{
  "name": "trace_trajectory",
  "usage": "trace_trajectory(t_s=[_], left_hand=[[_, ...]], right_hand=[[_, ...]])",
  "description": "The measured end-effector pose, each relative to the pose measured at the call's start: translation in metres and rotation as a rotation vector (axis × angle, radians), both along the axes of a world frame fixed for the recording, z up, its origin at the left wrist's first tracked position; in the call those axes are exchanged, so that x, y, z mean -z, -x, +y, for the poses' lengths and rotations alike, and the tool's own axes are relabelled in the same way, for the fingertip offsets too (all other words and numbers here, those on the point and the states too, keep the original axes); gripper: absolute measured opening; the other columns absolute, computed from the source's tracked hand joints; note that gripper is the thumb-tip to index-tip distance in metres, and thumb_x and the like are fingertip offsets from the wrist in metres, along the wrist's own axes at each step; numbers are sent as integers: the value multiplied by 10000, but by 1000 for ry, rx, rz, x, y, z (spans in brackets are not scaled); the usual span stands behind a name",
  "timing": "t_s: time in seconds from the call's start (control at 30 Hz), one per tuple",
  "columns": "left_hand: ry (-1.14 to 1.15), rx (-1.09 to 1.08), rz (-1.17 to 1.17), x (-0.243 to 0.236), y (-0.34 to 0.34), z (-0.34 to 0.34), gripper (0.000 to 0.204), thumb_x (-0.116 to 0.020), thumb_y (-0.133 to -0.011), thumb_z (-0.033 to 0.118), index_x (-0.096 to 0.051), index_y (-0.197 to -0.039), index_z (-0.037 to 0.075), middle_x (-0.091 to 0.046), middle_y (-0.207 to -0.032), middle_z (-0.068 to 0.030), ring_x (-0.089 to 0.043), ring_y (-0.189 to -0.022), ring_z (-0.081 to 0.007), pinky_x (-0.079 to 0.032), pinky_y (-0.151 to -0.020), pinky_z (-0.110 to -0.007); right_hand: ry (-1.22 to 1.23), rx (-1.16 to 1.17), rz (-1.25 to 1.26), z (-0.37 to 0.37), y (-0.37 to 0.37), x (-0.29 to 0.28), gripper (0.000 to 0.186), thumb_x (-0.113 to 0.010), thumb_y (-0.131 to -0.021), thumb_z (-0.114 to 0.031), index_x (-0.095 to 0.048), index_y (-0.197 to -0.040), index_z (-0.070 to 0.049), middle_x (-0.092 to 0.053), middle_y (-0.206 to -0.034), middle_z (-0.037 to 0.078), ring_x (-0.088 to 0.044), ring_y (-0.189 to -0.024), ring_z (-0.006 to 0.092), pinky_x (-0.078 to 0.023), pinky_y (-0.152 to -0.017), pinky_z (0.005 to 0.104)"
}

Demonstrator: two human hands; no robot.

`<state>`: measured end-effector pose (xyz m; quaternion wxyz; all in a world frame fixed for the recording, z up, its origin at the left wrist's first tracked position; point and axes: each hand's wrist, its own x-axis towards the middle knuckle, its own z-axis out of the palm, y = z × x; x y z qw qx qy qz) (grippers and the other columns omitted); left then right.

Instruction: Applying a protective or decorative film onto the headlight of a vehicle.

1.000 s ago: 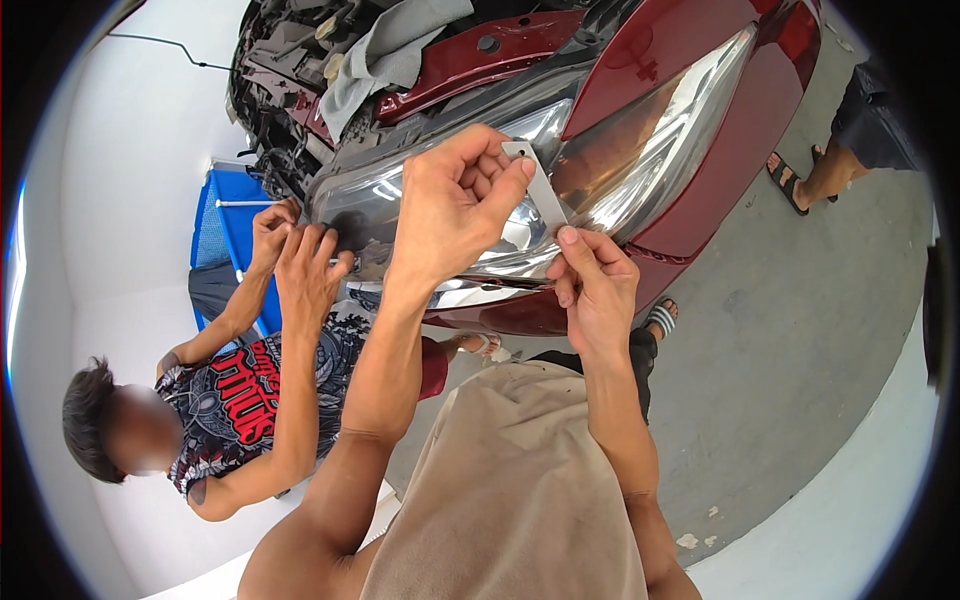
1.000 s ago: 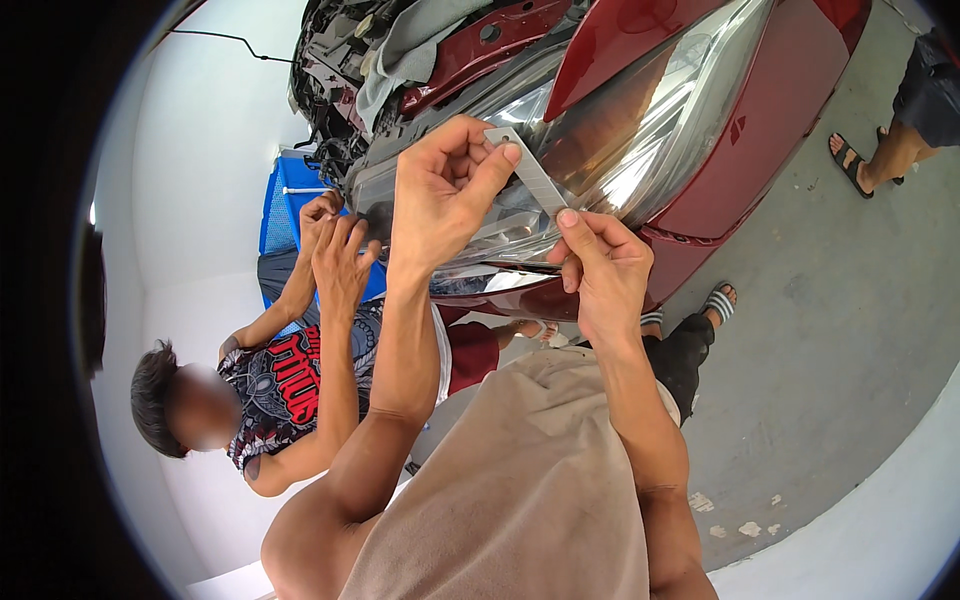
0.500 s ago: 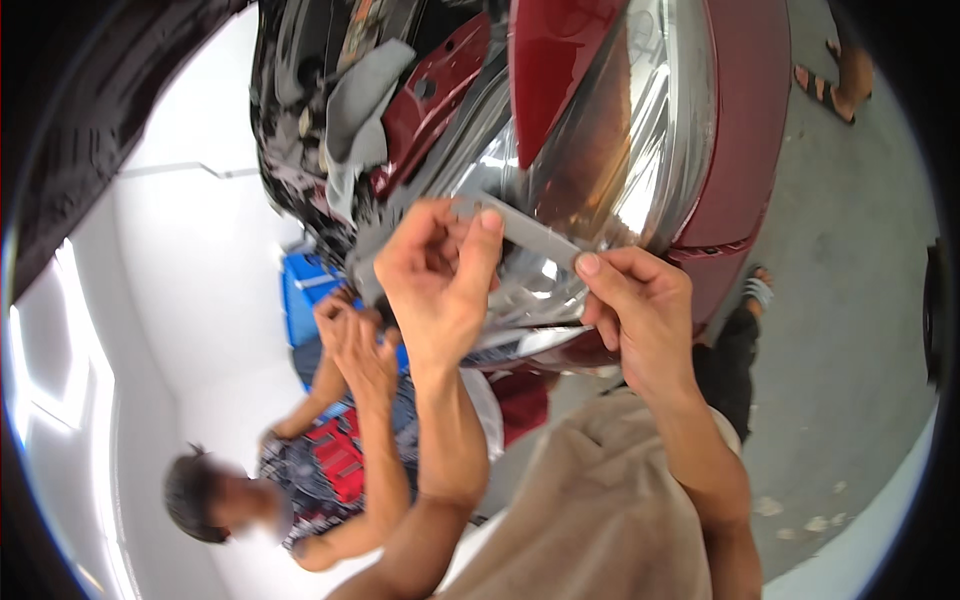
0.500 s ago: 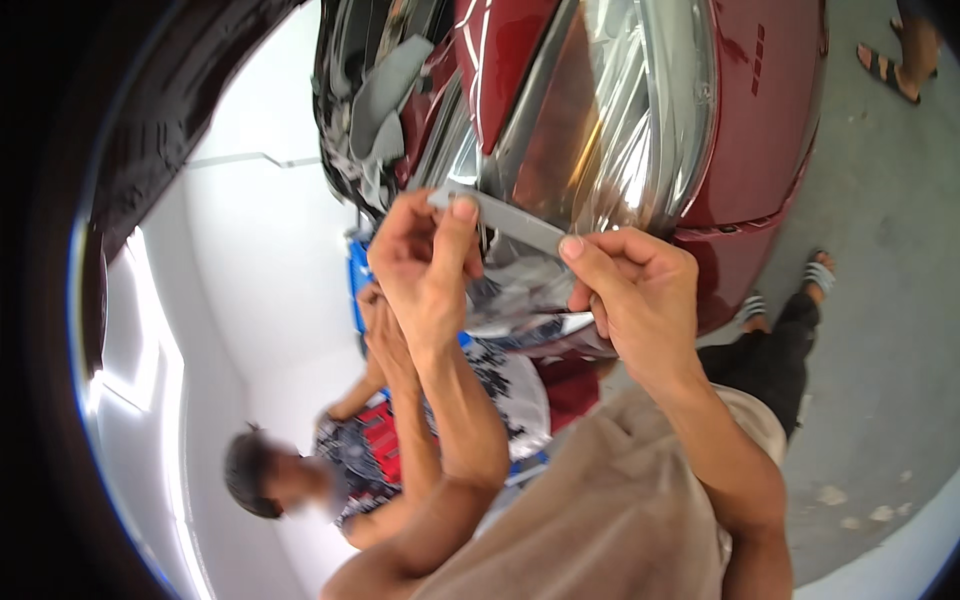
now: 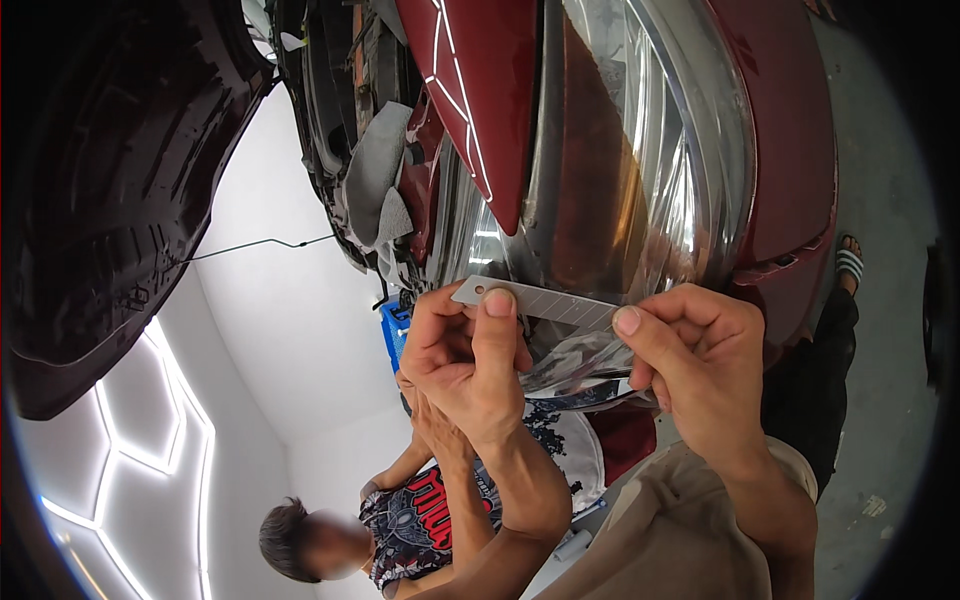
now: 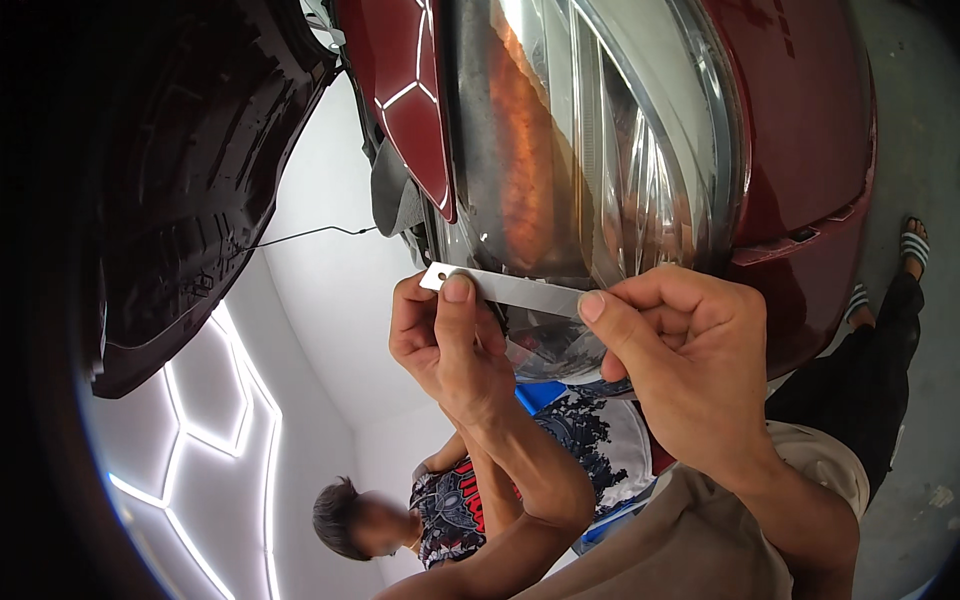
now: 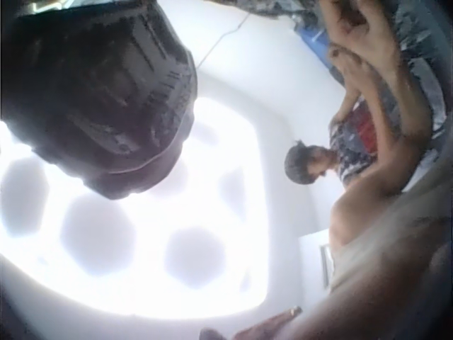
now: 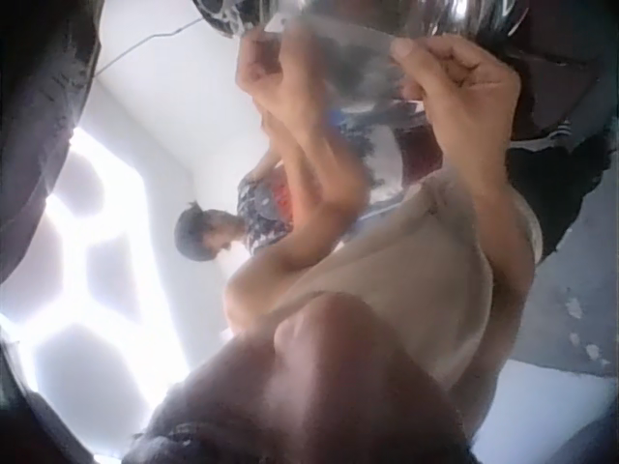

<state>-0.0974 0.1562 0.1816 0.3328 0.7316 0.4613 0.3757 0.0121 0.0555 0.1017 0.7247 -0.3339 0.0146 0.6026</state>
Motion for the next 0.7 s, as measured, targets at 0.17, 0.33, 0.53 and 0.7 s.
trace_trajectory(t_s=[0.17, 0.33, 0.53, 0.7], left_hand=[[20, 26, -21, -3, -4, 1, 192, -755, -919, 47, -602, -1025, 2, -618, -641, -23, -483, -454, -42, -331, -406, -196], [25, 37, -39, -3, -4, 2, 179, -761, -919, 51, -610, -999, -1, -620, -643, -22, -488, -459, -40, -348, -412, -187], [31, 37, -50, -2, -10, -2, 148, -766, -922, 66, -656, -983, -13, -613, -643, -4, -488, -469, -29, -349, -417, -182], [42, 34, 6, -4, -13, -3, 144, -758, -935, 81, -661, -983, -14, -603, -642, 5, -487, -477, -24, -350, -422, -177]], right_hand=[[9, 57, -8, 2, 4, -2, 166, -753, -938, -96, -711, -861, 44, -658, -647, 13, -589, -547, 34, -426, -485, 168], [15, 60, -25, 0, 5, -1, 169, -756, -937, -102, -710, -861, 42, -657, -646, 11, -587, -546, 31, -422, -483, 166], [32, 48, -34, -3, 4, 1, 165, -756, -938, -105, -712, -873, 40, -654, -643, 9, -587, -548, 30, -412, -477, 166], [28, 67, -32, -3, 7, 2, 164, -753, -942, -108, -712, -882, 39, -653, -645, 5, -590, -552, 31, -396, -473, 166]])
